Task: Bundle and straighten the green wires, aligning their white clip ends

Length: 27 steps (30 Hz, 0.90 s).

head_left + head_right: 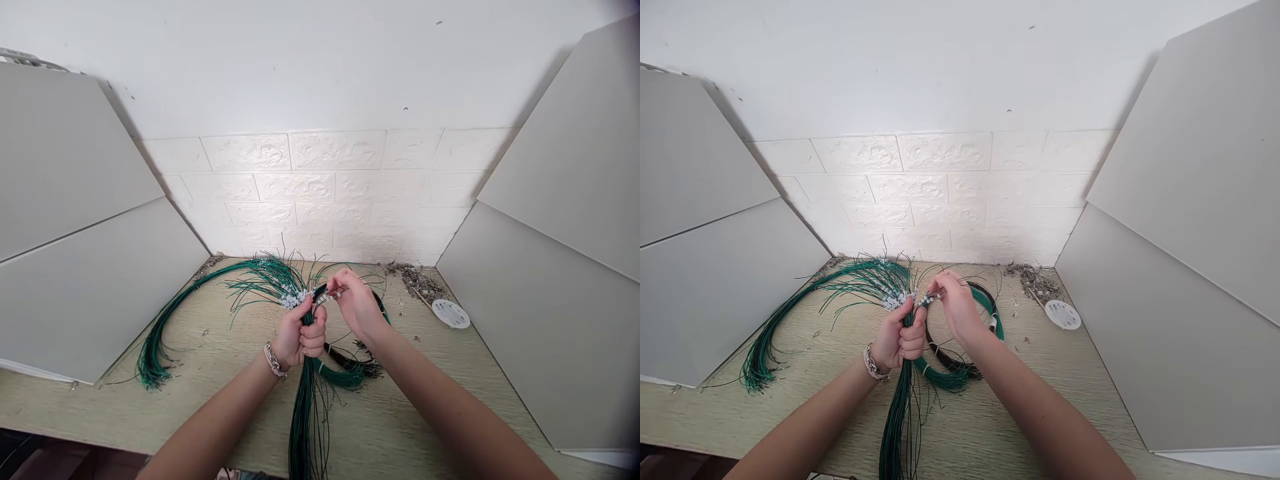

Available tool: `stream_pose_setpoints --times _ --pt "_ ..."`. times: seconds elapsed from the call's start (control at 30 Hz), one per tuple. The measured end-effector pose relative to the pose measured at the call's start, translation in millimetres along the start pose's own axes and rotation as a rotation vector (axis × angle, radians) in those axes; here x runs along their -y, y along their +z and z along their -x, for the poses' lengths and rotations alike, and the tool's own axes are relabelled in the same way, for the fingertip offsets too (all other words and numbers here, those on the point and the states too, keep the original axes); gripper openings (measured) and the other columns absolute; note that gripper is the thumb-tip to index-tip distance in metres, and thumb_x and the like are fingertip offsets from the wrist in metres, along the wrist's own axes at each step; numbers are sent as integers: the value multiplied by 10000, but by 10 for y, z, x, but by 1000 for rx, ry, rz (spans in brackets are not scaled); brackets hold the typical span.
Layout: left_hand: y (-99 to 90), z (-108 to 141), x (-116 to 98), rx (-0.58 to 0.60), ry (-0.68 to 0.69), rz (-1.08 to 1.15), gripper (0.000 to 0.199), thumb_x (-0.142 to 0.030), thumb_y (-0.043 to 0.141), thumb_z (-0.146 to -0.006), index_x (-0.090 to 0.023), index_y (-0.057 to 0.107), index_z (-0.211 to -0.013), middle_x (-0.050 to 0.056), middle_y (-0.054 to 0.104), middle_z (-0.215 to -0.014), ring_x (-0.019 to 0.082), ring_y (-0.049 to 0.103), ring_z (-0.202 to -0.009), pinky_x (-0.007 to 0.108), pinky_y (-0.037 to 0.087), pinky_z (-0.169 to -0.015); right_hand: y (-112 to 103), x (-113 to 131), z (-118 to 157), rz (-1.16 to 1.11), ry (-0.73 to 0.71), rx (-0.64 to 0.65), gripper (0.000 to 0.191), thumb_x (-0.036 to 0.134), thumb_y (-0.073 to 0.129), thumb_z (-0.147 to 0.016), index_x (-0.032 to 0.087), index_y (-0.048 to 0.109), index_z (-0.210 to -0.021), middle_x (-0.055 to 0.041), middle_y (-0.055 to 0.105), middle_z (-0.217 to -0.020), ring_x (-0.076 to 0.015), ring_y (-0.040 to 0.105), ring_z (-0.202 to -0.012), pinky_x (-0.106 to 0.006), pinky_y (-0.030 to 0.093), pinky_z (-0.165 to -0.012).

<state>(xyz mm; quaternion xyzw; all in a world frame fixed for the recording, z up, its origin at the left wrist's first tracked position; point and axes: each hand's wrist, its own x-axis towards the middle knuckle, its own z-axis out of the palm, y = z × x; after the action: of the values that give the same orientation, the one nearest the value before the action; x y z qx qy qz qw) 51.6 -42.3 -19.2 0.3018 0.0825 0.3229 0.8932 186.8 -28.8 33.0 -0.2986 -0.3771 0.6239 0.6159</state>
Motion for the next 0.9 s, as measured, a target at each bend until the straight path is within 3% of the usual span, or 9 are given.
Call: stream_pose_setpoints --times 0.13,0.27,0.37,0.63,0.73,0.83,0.9 --pt "4 -2 5 -7 1 -4 428 -509 441 -865 -146 556 -671 -117 97 -415 24 12 -334 111 158 -293 -9 -32 -22 66 -20 -1 173 327 711 -627 218 586 -677 49 473 -568 -109 423 -570 -280 373 -648" --pt "-10 -15 25 1 -14 9 414 -513 467 -852 -150 564 -678 -116 101 -418 23 13 -334 110 155 -294 -37 -88 -62 120 14 12 326 319 758 -593 231 659 -891 29 564 -684 -110 443 -604 -280 379 -652" --pt "-14 -24 40 -2 -20 5 422 -516 451 -859 -152 549 -669 -116 98 -420 25 11 -336 110 153 -294 -45 -113 -76 135 37 -1 247 335 764 -587 211 682 -785 -11 623 -798 -117 467 -647 -281 380 -651" --pt "3 -13 38 -15 -27 1 425 -518 448 -860 -150 533 -667 -114 111 -420 24 19 -333 109 143 -294 -23 -126 -64 49 11 -110 155 334 702 -616 213 606 -608 11 576 -672 -143 494 -673 -293 379 -694" --pt "-3 -12 41 -14 -24 2 421 -516 454 -858 -148 538 -670 -115 112 -420 23 18 -332 111 144 -295 -10 -104 -43 34 -2 -65 214 343 665 -646 214 536 -536 14 537 -607 -145 487 -663 -295 380 -703" --pt "-5 -13 42 -12 -23 3 426 -517 443 -863 -148 538 -674 -117 107 -420 24 8 -337 112 145 -293 -7 -86 -32 91 -24 1 198 309 709 -621 220 540 -566 36 504 -570 -124 455 -610 -281 380 -668" --pt "3 -13 41 -22 -24 6 425 -513 435 -868 -148 530 -673 -117 107 -423 24 -1 -343 111 142 -293 -14 -87 -37 156 -32 19 159 299 734 -598 228 615 -675 23 568 -662 -128 486 -653 -279 395 -675"
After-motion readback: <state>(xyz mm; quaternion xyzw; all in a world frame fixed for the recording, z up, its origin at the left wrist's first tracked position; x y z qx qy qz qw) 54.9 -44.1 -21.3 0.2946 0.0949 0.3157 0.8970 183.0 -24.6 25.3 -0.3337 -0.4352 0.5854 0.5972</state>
